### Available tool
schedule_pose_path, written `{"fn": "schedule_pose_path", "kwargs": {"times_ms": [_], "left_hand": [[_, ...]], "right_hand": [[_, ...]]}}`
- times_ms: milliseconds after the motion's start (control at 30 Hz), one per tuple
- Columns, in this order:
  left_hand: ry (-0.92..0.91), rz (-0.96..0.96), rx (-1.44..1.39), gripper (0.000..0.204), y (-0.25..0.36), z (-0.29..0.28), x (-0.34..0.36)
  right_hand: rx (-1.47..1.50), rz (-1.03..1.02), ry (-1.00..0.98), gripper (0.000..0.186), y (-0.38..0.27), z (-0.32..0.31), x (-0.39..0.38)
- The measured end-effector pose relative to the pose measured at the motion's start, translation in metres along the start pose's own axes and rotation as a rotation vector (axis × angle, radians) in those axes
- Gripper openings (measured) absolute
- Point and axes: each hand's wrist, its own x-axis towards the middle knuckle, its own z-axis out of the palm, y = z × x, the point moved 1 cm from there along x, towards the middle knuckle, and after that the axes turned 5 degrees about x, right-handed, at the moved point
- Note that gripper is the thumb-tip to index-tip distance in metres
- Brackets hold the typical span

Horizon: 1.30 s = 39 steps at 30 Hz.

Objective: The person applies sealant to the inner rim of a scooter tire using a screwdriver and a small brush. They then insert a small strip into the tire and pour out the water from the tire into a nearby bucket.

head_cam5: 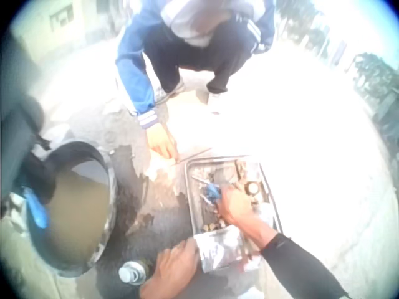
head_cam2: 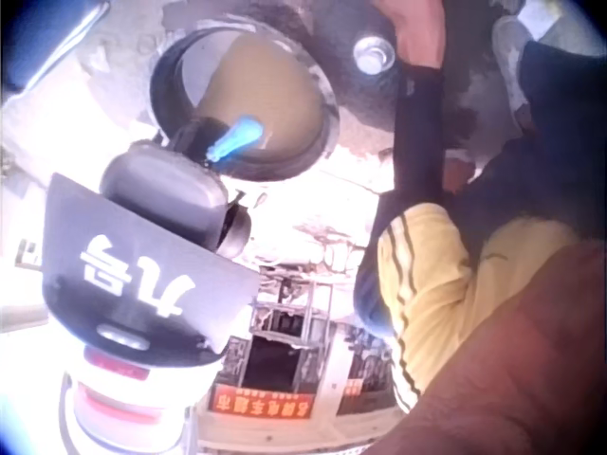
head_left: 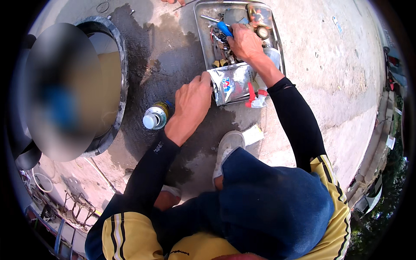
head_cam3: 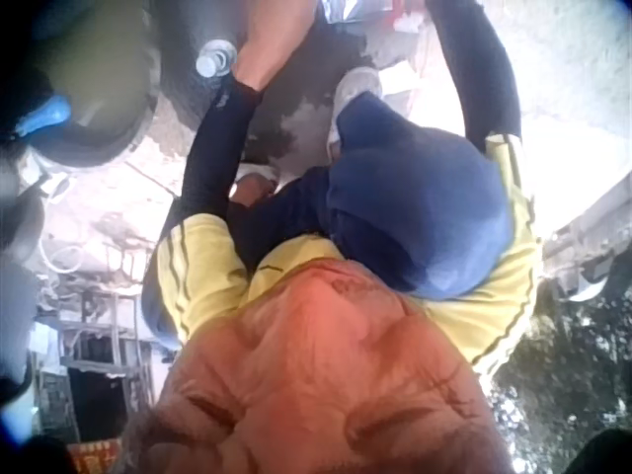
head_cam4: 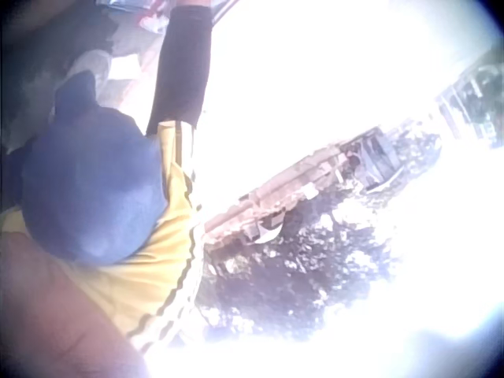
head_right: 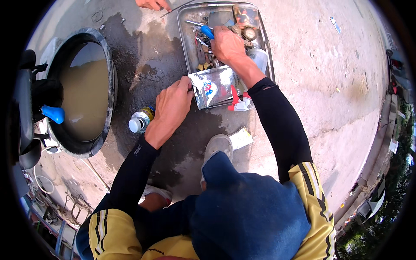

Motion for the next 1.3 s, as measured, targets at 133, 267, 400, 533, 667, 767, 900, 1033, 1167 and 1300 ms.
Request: {"fn": "schedule_pose_path", "kwargs": {"times_ms": [133,267,400,533,667,767,900,1033,1167,1300], "left_hand": [[0.171,0.031,-0.109,0.019,-0.007,-0.035,-0.009],[0.229,-0.009,-0.412,0.025,-0.012,-0.049,-0.003],[0.229,0.003,-0.695,0.029,-0.009,-0.056,0.011],[0.227,0.007,-0.913,0.029,-0.004,-0.07,0.019],[0.195,-0.069,-0.992,0.026,-0.013,-0.079,0.019],[0.249,-0.066,-1.025,0.023,-0.02,-0.082,0.016],[0.215,-0.164,-1.225,0.019,-0.021,-0.099,0.008],[0.224,-0.071,-0.987,0.015,-0.02,-0.105,0.005],[0.2,-0.072,-0.909,0.013,-0.014,-0.108,0.003],[0.18,-0.026,-0.975,0.009,-0.013,-0.106,0.002]], "right_hand": [[0.363,0.105,0.307,0.037,-0.023,-0.062,-0.014],[1.086,0.184,0.403,0.064,-0.032,-0.1,-0.044],[1.452,0.195,0.373,0.059,-0.037,-0.104,-0.066],[1.585,0.209,0.358,0.05,-0.056,-0.099,-0.077],[1.66,0.223,0.291,0.037,-0.072,-0.099,-0.085],[1.659,0.247,0.198,0.024,-0.082,-0.1,-0.089],[1.346,0.172,-0.063,0.021,-0.079,-0.104,-0.101],[0.916,0.072,-0.267,0.022,-0.105,-0.095,-0.116],[0.472,-0.163,0.003,0.018,-0.123,-0.086,-0.121],[0.353,-0.194,0.159,0.013,-0.128,-0.086,-0.126]]}}
